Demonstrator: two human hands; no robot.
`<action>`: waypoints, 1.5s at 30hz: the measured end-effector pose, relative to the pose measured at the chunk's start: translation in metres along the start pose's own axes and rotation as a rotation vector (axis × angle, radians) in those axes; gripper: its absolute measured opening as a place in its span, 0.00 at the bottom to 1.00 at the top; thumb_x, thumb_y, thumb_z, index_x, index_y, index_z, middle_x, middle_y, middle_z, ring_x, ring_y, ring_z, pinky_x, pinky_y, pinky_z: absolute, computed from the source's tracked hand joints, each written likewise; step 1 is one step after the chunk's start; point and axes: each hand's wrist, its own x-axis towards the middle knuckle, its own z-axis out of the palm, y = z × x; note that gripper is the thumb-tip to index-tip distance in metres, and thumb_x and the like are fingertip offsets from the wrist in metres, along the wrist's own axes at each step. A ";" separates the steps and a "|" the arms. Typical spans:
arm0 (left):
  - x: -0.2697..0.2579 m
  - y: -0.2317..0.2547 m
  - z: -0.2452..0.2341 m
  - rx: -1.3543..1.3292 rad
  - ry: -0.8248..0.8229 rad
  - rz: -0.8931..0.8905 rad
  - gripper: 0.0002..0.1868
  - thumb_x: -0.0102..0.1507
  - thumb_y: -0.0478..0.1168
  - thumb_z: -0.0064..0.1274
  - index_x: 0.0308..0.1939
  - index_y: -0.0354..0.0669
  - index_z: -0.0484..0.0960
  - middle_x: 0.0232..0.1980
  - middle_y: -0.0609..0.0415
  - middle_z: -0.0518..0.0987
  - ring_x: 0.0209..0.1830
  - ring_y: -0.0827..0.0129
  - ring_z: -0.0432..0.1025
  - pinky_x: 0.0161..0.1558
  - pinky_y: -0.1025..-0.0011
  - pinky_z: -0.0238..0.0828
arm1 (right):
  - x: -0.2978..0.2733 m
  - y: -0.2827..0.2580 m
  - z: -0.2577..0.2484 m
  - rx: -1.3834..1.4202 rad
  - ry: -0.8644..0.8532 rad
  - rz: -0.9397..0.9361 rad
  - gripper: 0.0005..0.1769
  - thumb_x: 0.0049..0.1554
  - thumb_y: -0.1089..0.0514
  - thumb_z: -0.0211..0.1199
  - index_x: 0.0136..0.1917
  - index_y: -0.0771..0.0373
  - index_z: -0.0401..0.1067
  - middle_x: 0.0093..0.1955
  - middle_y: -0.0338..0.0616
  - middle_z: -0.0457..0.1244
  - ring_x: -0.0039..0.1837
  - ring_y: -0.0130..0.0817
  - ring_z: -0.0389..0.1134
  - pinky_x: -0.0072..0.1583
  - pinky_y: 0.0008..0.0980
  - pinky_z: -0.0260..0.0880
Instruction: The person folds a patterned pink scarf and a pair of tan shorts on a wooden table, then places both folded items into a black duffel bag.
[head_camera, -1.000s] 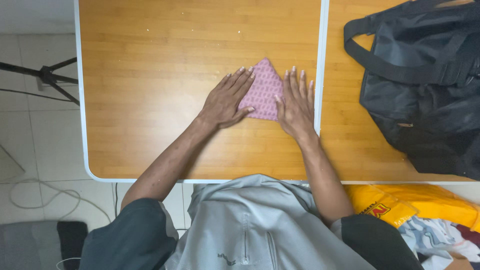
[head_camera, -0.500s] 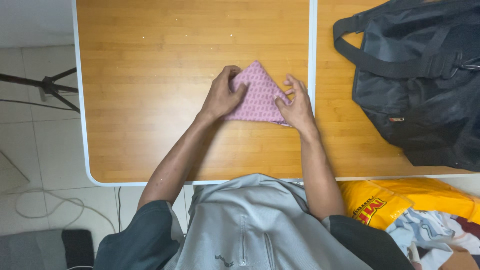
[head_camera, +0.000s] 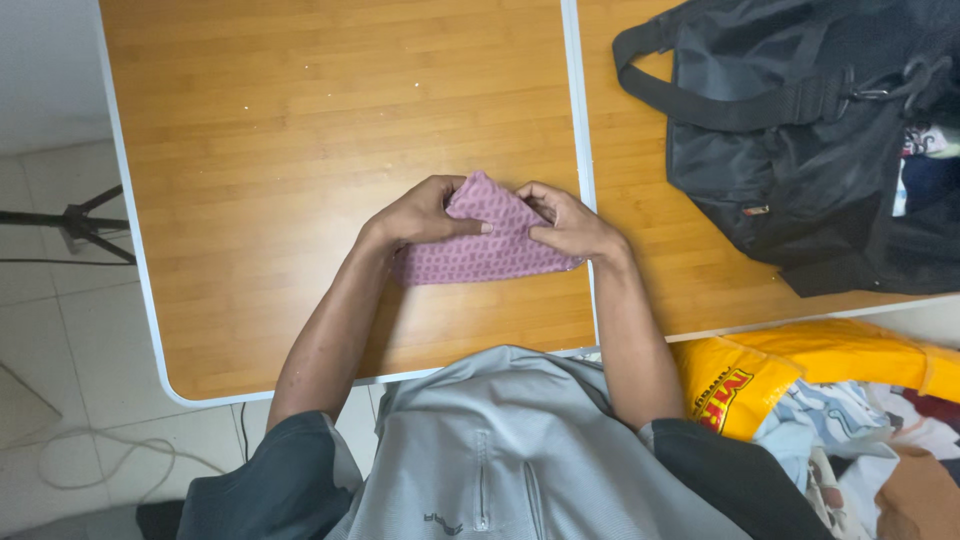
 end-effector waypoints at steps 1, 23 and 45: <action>-0.001 0.010 0.002 0.052 -0.022 0.006 0.23 0.55 0.41 0.70 0.52 0.37 0.83 0.45 0.51 0.86 0.44 0.70 0.80 0.50 0.70 0.77 | -0.002 -0.007 0.004 -0.002 -0.062 -0.099 0.34 0.49 0.72 0.63 0.69 0.67 0.62 0.65 0.42 0.62 0.70 0.31 0.63 0.73 0.33 0.62; 0.096 0.207 0.101 -0.047 -0.113 0.598 0.20 0.63 0.43 0.69 0.50 0.35 0.78 0.44 0.56 0.82 0.44 0.79 0.77 0.48 0.75 0.78 | -0.154 -0.265 -0.092 -0.819 0.080 0.098 0.20 0.51 0.53 0.72 0.54 0.67 0.77 0.44 0.45 0.73 0.43 0.31 0.74 0.49 0.33 0.73; 0.245 0.215 0.193 0.591 0.254 0.414 0.24 0.54 0.56 0.59 0.25 0.35 0.85 0.27 0.41 0.84 0.31 0.51 0.82 0.38 0.56 0.76 | -0.316 -0.248 -0.163 -0.523 0.657 0.094 0.30 0.45 0.62 0.70 0.62 0.60 0.71 0.55 0.35 0.69 0.55 0.24 0.69 0.58 0.28 0.69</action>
